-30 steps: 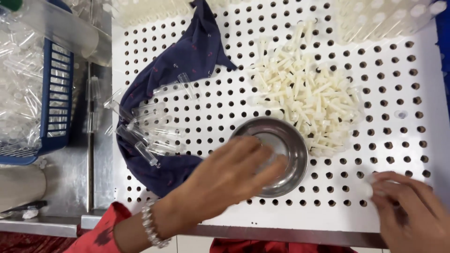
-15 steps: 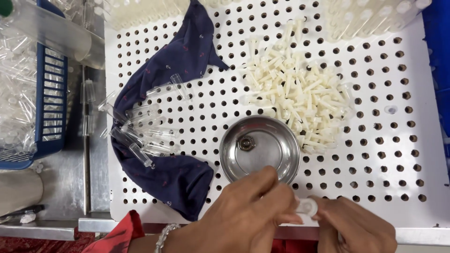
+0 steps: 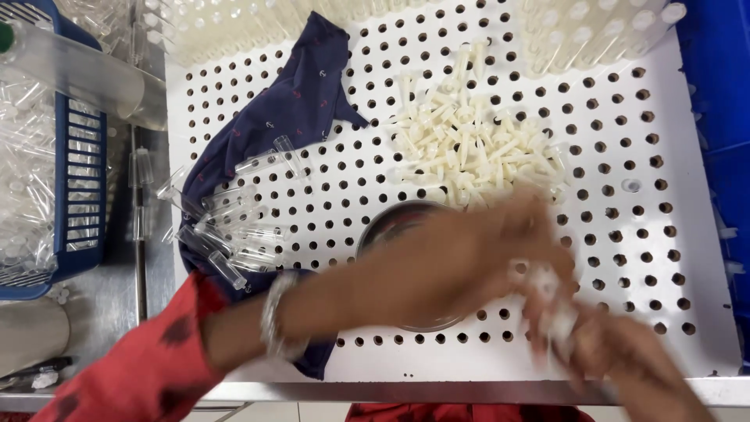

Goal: Assembling plastic medical vials by inserting white components into clear tubes.

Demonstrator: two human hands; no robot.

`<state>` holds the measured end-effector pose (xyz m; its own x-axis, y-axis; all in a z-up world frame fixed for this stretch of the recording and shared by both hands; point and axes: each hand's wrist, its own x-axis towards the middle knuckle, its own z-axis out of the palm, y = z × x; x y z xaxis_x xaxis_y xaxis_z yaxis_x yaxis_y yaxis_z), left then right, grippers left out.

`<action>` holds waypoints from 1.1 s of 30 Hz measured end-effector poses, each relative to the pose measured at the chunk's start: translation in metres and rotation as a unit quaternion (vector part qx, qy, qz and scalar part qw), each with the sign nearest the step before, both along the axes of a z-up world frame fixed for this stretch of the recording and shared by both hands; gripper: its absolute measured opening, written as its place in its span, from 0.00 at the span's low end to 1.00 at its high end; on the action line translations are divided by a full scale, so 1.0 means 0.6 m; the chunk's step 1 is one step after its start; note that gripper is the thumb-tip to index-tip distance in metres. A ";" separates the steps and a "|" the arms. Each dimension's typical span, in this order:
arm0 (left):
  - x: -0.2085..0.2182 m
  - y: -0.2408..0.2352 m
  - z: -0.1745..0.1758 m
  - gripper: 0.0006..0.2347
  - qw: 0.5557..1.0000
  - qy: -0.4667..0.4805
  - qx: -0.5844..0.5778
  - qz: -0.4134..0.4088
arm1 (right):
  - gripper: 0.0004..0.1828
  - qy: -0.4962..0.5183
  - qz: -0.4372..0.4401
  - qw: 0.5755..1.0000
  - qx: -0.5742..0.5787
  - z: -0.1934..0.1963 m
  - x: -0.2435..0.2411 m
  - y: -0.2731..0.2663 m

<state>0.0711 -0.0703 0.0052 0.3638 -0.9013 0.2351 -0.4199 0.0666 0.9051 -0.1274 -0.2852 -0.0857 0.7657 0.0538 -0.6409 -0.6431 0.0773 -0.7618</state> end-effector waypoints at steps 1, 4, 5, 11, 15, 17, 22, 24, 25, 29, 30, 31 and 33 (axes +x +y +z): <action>0.028 -0.027 -0.001 0.06 0.999 0.007 -0.041 0.032 | 0.24 -0.126 -0.020 0.981 -0.147 0.030 0.034 -0.006; 0.143 -0.092 0.022 0.04 0.924 -0.339 0.053 0.170 | 0.13 -0.260 -0.094 0.823 -0.496 0.123 0.149 0.030; 0.159 -0.107 -0.003 0.04 0.924 -0.339 0.051 0.170 | 0.13 -0.260 -0.094 0.822 -0.497 0.124 0.167 0.028; 0.188 -0.144 -0.082 0.06 0.804 -0.573 -0.001 0.159 | 0.08 -0.294 0.010 0.692 -0.659 0.124 0.236 0.030; 0.168 -0.028 -0.030 0.13 0.818 -0.548 0.068 0.162 | 0.09 -0.278 0.033 0.746 -0.604 0.102 0.234 0.017; 0.160 0.062 0.018 0.13 0.835 -0.523 0.059 0.160 | 0.10 -0.270 0.037 0.769 -0.579 0.099 0.234 0.010; 0.152 0.233 -0.013 0.10 0.766 -0.541 0.316 0.146 | 0.10 -0.188 0.107 0.795 -0.567 0.128 0.239 0.019; 0.141 0.243 -0.024 0.10 0.776 -0.530 0.304 0.158 | 0.10 -0.199 0.079 0.812 -0.542 0.113 0.228 0.007; 0.134 0.247 -0.032 0.09 0.787 -0.518 0.289 0.169 | 0.11 -0.207 0.053 0.828 -0.519 0.105 0.221 -0.001; 0.078 0.212 -0.025 0.05 0.846 -0.376 0.267 0.269 | 0.12 -0.107 0.029 0.809 -0.577 0.115 0.185 0.002; 0.073 0.206 -0.029 0.06 0.865 -0.310 0.252 0.303 | 0.10 -0.149 0.005 0.801 -0.580 0.105 0.168 -0.005; 0.065 0.202 -0.031 0.08 0.879 -0.242 0.237 0.336 | 0.09 -0.193 -0.016 0.791 -0.580 0.094 0.152 -0.011; 0.062 0.204 -0.028 0.08 0.884 -0.226 0.227 0.341 | 0.08 -0.162 -0.036 0.820 -0.548 0.025 0.087 -0.054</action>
<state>0.1083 0.0523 -0.0117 0.8205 -0.5471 0.1658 -0.5475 -0.6686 0.5033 -0.0750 -0.3178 -0.0705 0.8813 -0.4712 -0.0371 -0.4172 -0.7386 -0.5295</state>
